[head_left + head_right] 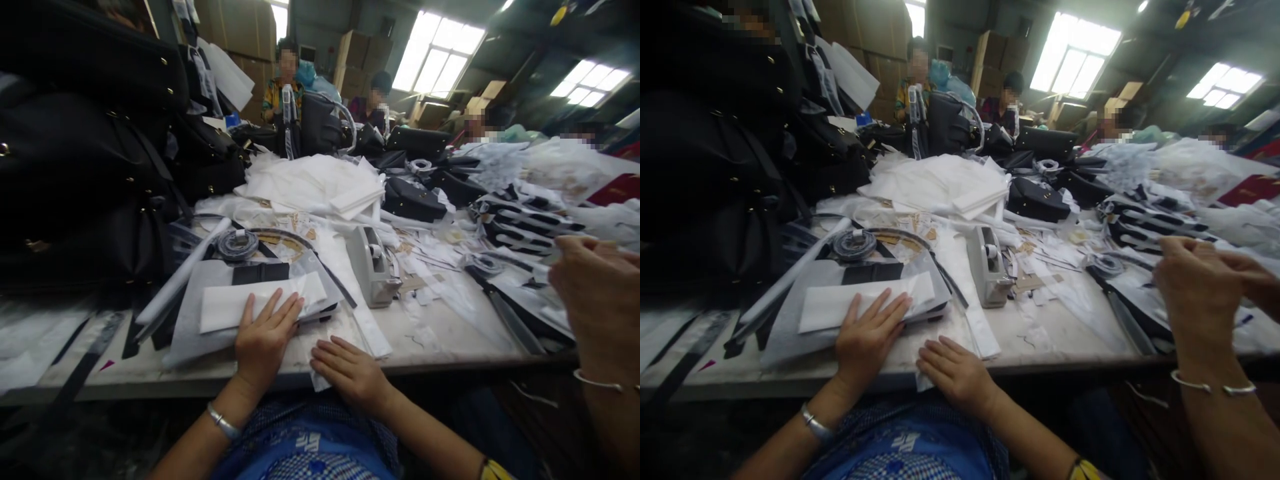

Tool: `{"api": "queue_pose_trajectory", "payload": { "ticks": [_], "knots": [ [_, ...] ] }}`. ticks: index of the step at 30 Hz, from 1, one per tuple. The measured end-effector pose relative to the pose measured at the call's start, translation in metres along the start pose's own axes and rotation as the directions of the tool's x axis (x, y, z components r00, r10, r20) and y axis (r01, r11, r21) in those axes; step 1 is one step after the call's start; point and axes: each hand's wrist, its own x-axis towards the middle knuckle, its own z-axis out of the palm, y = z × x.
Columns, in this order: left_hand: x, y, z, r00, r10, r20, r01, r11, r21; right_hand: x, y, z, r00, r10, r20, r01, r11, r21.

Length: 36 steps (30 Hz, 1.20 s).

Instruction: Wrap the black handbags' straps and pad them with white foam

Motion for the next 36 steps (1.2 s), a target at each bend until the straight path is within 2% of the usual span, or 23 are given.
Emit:
{"api": "queue_pose_trajectory", "payload": {
  "ticks": [2,6,12,16,20,22,25,27,30,36],
  "knots": [
    [0.000,0.001,0.000,1.000,-0.002,-0.002,0.002,1.000,0.022,0.004,-0.007,0.003,0.997,0.006,-0.075,-0.003,0.999,0.044],
    [0.001,0.002,0.003,1.000,-0.006,-0.026,0.007,0.999,0.047,0.005,-0.029,-0.004,0.988,0.046,-0.149,-0.028,0.993,0.119],
    [0.002,0.001,0.007,0.998,0.004,-0.055,-0.003,1.000,0.026,0.010,-0.049,-0.030,0.982,0.089,-0.169,-0.058,0.982,0.178],
    [0.001,0.002,0.006,0.998,0.016,-0.067,-0.015,1.000,0.011,0.041,-0.033,-0.056,0.985,0.090,-0.150,-0.059,0.978,0.202],
    [-0.001,0.001,0.006,0.995,0.035,-0.094,-0.034,0.999,0.009,0.082,0.007,-0.069,0.989,0.123,-0.083,-0.105,0.974,0.199],
    [-0.002,0.000,0.007,0.993,0.048,-0.108,-0.047,0.999,0.008,0.103,0.031,-0.064,0.976,0.216,-0.040,-0.202,0.954,0.222],
    [-0.003,-0.002,0.009,0.989,0.051,-0.140,-0.053,0.999,-0.008,0.129,0.065,-0.047,0.913,0.402,0.074,-0.407,0.878,0.251],
    [-0.002,-0.002,0.011,0.987,0.048,-0.154,-0.052,0.998,-0.019,0.141,0.081,-0.033,0.855,0.490,0.170,-0.517,0.834,0.194],
    [-0.001,-0.002,0.010,0.986,0.047,-0.160,-0.053,0.998,-0.032,0.149,0.093,-0.015,0.796,0.542,0.270,-0.578,0.813,0.073],
    [0.003,-0.005,0.004,0.987,0.056,-0.149,-0.069,0.994,-0.085,0.144,0.095,0.000,0.818,0.518,0.248,-0.541,0.840,0.030]
  ]
}}
